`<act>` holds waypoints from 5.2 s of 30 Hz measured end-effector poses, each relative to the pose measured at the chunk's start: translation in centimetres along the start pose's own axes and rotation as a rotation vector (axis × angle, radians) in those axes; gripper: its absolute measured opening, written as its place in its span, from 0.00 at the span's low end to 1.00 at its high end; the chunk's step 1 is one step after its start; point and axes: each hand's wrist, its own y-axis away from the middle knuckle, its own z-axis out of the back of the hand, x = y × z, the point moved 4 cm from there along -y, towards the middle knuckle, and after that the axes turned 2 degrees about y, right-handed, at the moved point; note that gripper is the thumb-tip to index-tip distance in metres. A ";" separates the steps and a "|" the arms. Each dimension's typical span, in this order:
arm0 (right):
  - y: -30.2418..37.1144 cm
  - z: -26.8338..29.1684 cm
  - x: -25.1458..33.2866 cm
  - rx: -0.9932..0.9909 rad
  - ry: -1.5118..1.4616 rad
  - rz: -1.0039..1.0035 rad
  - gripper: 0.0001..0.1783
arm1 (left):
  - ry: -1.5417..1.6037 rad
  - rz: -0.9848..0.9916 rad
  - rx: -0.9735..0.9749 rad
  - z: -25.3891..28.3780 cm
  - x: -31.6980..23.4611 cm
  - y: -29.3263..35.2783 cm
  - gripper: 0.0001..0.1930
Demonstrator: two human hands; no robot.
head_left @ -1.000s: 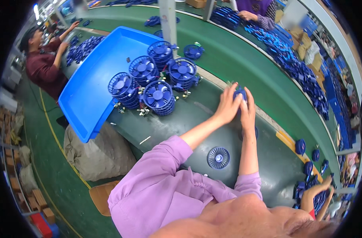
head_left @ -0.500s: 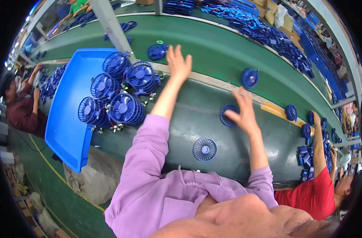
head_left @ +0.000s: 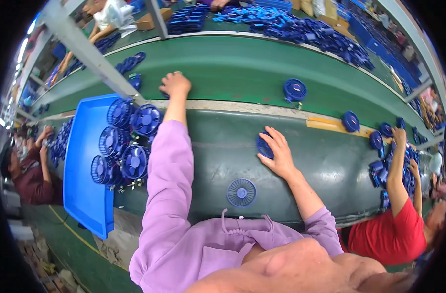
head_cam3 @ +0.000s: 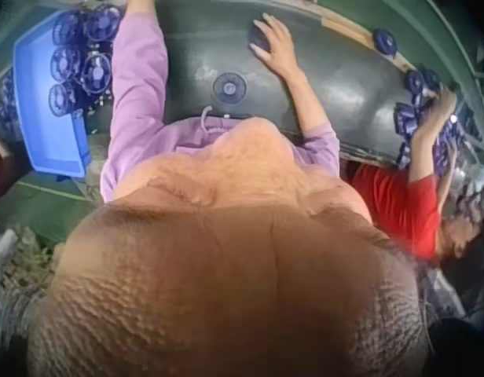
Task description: The person assembles small electric fans by picking up fan motor assemblies and grilles, pressing the covers onto the fan bodies by hand, and placing the assembled parts back onto the conveyor belt.
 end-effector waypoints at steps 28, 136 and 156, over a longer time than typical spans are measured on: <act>-4.7 1.4 -1.1 -0.270 -0.873 -0.363 0.18 | 1.825 -0.043 0.389 -3.2 -6.6 18.0 0.14; -8.2 0.2 1.5 -0.184 -0.934 -0.277 0.18 | 2.029 -0.062 0.561 -2.4 -6.6 17.4 0.15; -11.4 -5.3 6.1 0.000 -0.439 0.026 0.54 | 2.121 0.027 0.344 1.9 -5.6 20.1 0.15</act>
